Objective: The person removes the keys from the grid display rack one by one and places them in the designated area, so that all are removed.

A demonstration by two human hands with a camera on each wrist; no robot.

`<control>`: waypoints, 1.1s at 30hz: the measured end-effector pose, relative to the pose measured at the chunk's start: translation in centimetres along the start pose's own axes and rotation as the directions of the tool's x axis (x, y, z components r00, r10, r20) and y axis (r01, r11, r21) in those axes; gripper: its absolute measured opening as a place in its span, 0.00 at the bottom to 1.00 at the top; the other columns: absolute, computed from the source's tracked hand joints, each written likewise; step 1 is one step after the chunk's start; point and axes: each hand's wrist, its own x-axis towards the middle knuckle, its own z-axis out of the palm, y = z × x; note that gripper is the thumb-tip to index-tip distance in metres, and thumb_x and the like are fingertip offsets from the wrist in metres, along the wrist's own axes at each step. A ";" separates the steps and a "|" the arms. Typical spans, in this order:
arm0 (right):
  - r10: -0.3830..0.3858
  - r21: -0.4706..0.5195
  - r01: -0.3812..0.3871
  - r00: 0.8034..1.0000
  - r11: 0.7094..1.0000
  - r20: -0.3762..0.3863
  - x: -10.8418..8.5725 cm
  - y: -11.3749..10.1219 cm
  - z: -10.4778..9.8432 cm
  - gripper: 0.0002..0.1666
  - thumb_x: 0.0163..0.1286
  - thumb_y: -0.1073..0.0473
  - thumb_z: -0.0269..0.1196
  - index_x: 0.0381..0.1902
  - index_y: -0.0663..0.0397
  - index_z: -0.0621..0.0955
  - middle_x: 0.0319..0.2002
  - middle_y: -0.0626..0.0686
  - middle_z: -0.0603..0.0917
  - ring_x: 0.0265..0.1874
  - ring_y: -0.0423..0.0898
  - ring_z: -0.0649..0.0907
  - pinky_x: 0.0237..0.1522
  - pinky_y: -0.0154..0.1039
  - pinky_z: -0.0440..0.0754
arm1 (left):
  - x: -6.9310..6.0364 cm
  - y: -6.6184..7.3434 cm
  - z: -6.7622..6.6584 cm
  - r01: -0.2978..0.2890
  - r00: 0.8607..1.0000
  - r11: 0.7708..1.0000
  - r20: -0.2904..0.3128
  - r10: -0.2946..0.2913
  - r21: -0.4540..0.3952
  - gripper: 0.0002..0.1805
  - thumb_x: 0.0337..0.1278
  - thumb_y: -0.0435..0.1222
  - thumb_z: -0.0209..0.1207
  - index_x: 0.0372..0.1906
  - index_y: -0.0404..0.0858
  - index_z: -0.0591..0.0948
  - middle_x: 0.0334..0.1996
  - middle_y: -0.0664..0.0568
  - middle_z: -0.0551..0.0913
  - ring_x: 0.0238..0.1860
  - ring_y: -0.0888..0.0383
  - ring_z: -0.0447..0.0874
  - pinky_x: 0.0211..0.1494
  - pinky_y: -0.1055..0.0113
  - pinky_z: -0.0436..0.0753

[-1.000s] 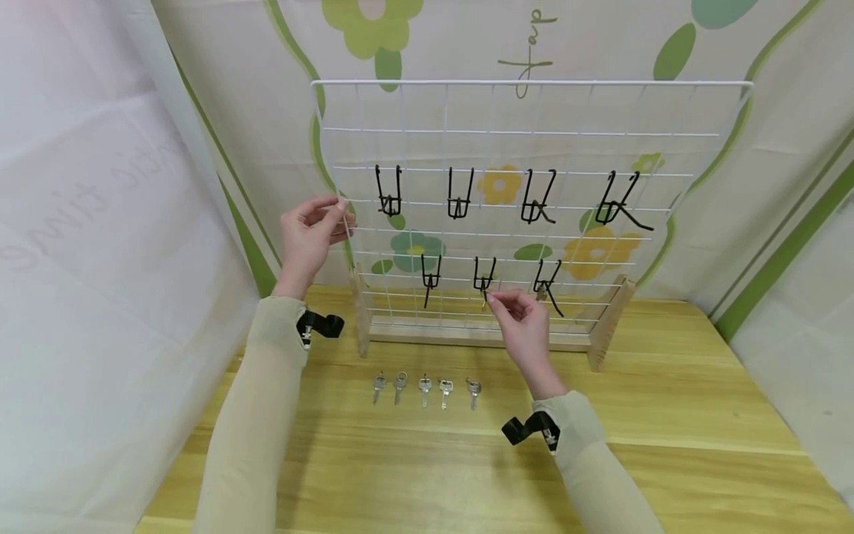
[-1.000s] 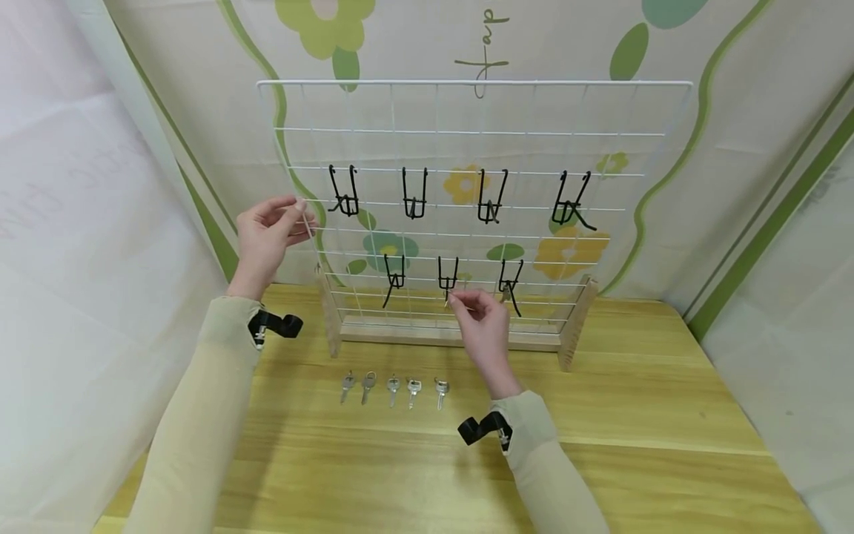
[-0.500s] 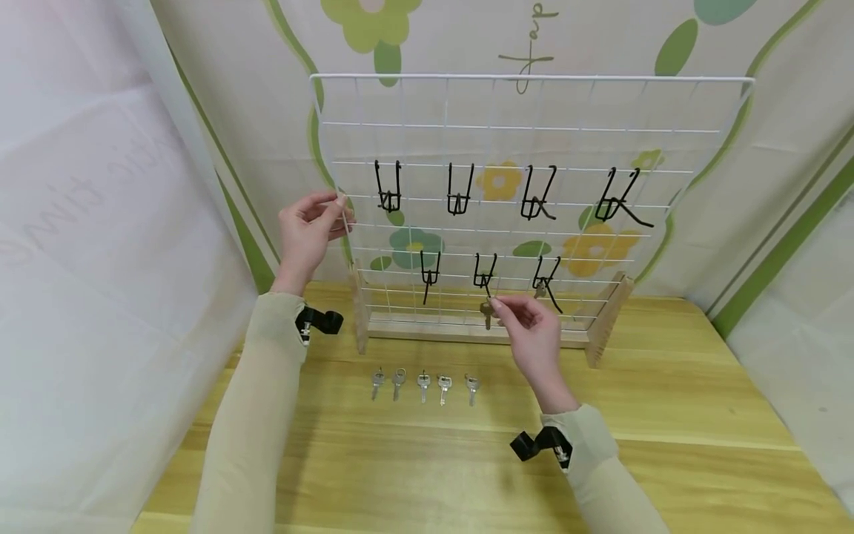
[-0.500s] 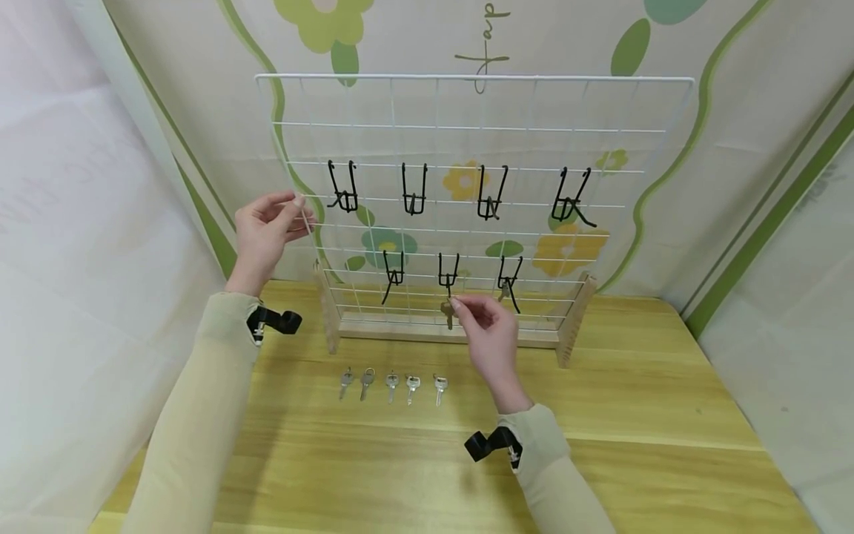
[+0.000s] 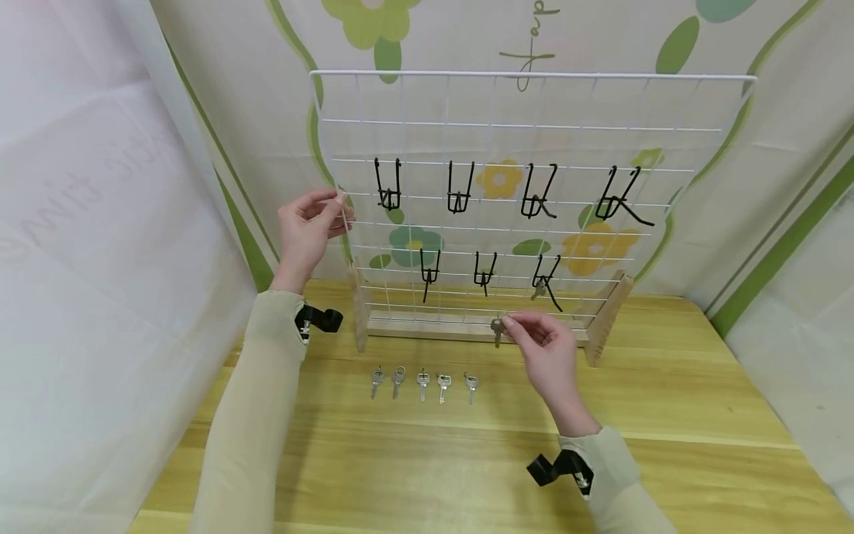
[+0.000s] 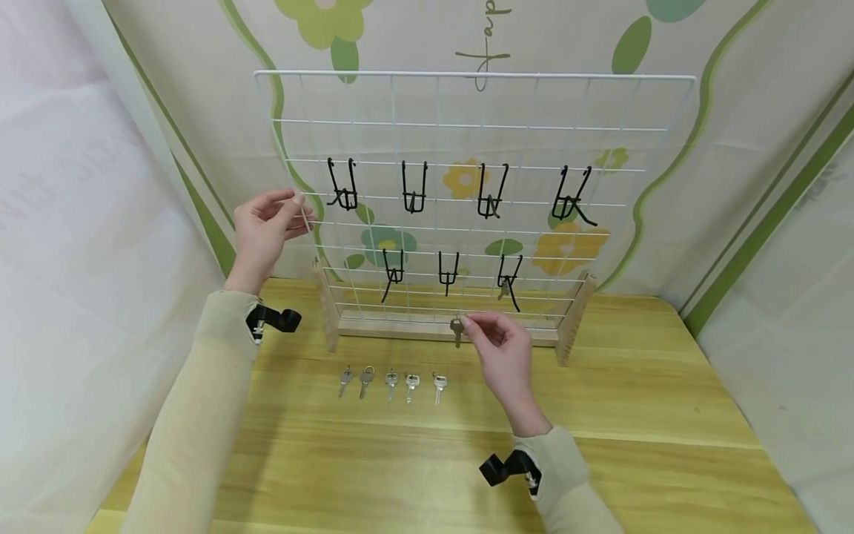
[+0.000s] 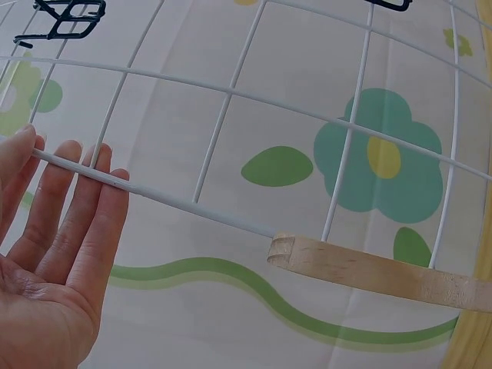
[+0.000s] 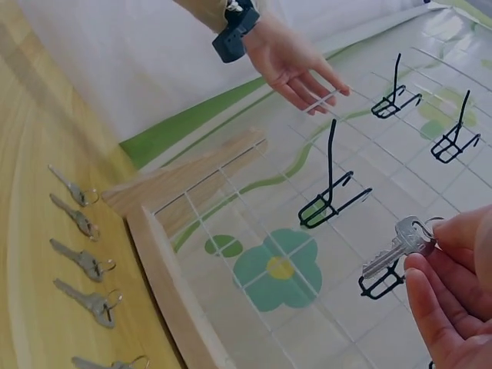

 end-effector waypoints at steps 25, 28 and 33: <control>0.397 -0.170 -0.378 0.914 0.910 0.091 -1.9 11.8 -2.9 0.09 0.65 0.67 0.73 0.42 0.66 0.88 0.39 0.59 0.89 0.36 0.49 0.89 0.38 0.38 0.89 | 0.0 -0.1 0.0 -0.014 1.000 1.000 0.003 0.014 -0.008 0.14 0.66 0.41 0.68 0.48 0.34 0.87 0.37 0.42 0.89 0.38 0.47 0.90 0.43 0.62 0.89; 0.414 -0.190 -0.390 0.904 0.901 0.108 -2.1 12.7 -2.9 0.08 0.65 0.67 0.73 0.41 0.66 0.88 0.38 0.59 0.89 0.35 0.50 0.89 0.35 0.36 0.89 | -0.1 -0.1 0.0 -0.016 1.000 1.000 0.002 0.016 -0.002 0.14 0.66 0.41 0.67 0.48 0.35 0.87 0.37 0.42 0.89 0.38 0.46 0.90 0.43 0.62 0.89; 0.421 -0.250 -0.379 0.895 0.891 0.145 -2.0 13.3 -2.7 0.06 0.65 0.69 0.72 0.40 0.66 0.88 0.35 0.58 0.89 0.33 0.48 0.88 0.34 0.36 0.89 | -0.1 0.0 0.0 -0.009 1.000 1.000 0.003 0.009 -0.002 0.16 0.66 0.41 0.67 0.49 0.32 0.86 0.37 0.42 0.89 0.38 0.45 0.90 0.44 0.62 0.89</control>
